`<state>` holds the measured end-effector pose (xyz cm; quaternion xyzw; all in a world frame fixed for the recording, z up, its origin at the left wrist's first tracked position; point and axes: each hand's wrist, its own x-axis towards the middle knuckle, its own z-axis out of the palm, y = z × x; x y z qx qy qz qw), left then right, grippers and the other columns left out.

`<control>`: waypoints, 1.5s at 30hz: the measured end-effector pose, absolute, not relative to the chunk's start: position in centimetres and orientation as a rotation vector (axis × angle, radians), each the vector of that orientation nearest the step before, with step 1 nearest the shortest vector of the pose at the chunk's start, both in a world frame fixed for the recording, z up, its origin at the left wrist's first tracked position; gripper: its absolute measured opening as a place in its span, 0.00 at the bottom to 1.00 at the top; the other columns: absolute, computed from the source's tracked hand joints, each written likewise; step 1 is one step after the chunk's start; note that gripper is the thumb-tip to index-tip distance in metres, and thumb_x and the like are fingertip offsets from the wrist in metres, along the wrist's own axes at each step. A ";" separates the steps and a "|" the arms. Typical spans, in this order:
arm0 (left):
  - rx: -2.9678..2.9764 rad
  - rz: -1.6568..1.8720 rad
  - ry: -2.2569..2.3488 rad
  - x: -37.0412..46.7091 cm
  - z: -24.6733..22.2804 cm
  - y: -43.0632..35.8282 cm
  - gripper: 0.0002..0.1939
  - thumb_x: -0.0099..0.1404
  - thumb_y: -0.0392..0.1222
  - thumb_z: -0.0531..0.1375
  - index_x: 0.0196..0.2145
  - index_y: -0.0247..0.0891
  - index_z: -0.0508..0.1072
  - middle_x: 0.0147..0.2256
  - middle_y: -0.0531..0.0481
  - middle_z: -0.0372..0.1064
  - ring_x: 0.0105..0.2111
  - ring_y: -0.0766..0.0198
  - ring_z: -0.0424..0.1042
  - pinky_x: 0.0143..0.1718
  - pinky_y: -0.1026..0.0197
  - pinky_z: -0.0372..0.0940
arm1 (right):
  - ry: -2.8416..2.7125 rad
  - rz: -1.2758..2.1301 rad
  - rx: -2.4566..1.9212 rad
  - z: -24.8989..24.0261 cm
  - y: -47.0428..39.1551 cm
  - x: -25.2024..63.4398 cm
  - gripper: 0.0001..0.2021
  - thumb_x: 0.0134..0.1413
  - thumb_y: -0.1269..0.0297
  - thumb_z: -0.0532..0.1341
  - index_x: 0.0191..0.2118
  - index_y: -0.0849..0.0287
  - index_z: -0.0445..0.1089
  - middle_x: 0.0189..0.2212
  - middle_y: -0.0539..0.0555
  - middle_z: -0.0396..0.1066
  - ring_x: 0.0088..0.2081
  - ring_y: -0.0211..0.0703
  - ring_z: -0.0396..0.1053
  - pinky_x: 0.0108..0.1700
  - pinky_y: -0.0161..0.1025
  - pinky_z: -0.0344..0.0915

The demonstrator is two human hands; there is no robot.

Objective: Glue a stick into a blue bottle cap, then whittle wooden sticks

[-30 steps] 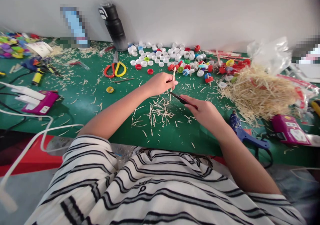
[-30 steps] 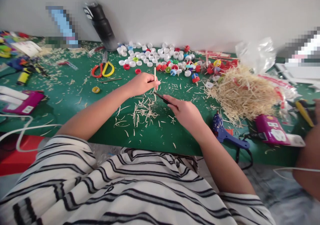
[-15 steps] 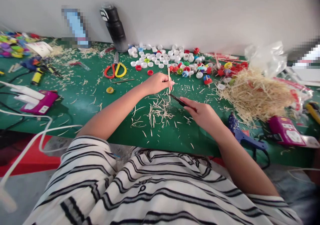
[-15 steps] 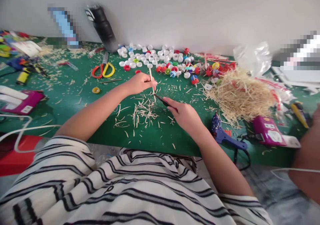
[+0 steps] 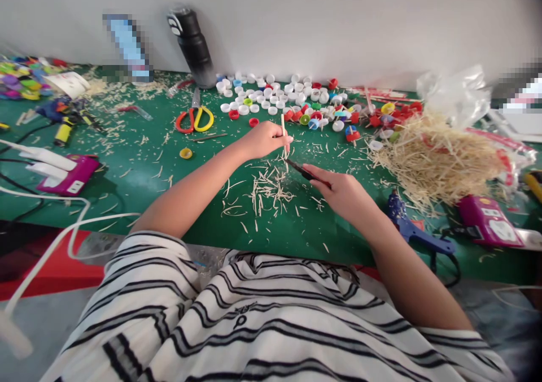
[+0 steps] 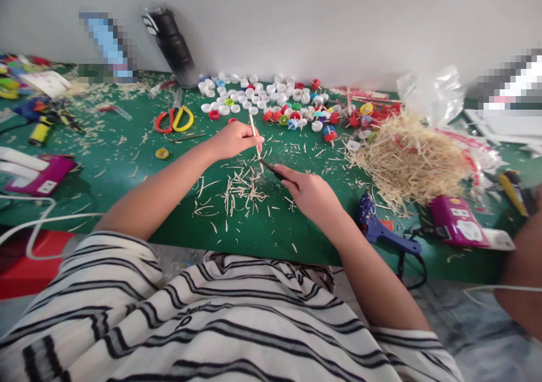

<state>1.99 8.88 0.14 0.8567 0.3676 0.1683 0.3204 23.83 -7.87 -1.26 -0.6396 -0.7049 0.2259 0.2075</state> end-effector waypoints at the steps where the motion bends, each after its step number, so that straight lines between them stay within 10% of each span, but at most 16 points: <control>1: 2.240 0.449 0.986 1.9 0.0 9.0 0.17 0.73 0.48 0.57 0.33 0.38 0.83 0.20 0.54 0.55 0.21 0.68 0.50 0.28 0.57 0.50 | -1.964 0.624 -1.788 -1.3 -8.0 24.0 0.23 0.70 0.62 0.57 0.68 0.47 0.71 0.58 0.52 0.78 0.55 0.55 0.78 0.59 0.53 0.73; 11: 2.350 0.503 0.929 3.2 1.2 6.8 0.18 0.72 0.43 0.57 0.28 0.37 0.80 0.28 0.48 0.71 0.23 0.68 0.60 0.31 0.56 0.56 | -2.021 0.575 -1.793 -1.2 -7.4 22.9 0.25 0.71 0.64 0.55 0.69 0.45 0.68 0.61 0.50 0.75 0.57 0.55 0.77 0.59 0.53 0.73; 18: 2.279 0.417 1.016 1.8 0.5 8.5 0.19 0.73 0.49 0.57 0.33 0.39 0.83 0.19 0.55 0.54 0.19 0.70 0.48 0.28 0.57 0.49 | -1.995 0.649 -1.796 -1.4 -7.9 23.7 0.24 0.71 0.61 0.55 0.68 0.45 0.70 0.62 0.48 0.74 0.57 0.55 0.77 0.60 0.54 0.73; 29: 2.534 0.557 1.007 4.3 0.9 5.8 0.19 0.72 0.41 0.55 0.25 0.37 0.76 0.35 0.44 0.78 0.37 0.61 0.72 0.38 0.55 0.60 | -2.019 0.509 -1.947 -1.4 -8.1 22.5 0.25 0.71 0.60 0.54 0.70 0.41 0.68 0.45 0.51 0.84 0.37 0.49 0.81 0.41 0.45 0.76; 39: 2.255 0.491 1.142 2.5 0.5 8.0 0.18 0.71 0.45 0.57 0.31 0.37 0.82 0.17 0.54 0.55 0.21 0.67 0.55 0.31 0.56 0.52 | -2.017 0.572 -1.805 -1.6 -8.6 23.5 0.25 0.69 0.62 0.57 0.69 0.43 0.70 0.53 0.52 0.81 0.49 0.54 0.81 0.50 0.50 0.77; 45: 2.341 0.591 1.070 3.4 0.0 7.1 0.18 0.72 0.44 0.56 0.27 0.38 0.78 0.30 0.48 0.74 0.24 0.68 0.62 0.33 0.56 0.57 | -2.020 0.553 -1.858 -1.5 -8.5 23.2 0.25 0.69 0.63 0.57 0.69 0.42 0.69 0.54 0.51 0.80 0.48 0.54 0.81 0.50 0.50 0.77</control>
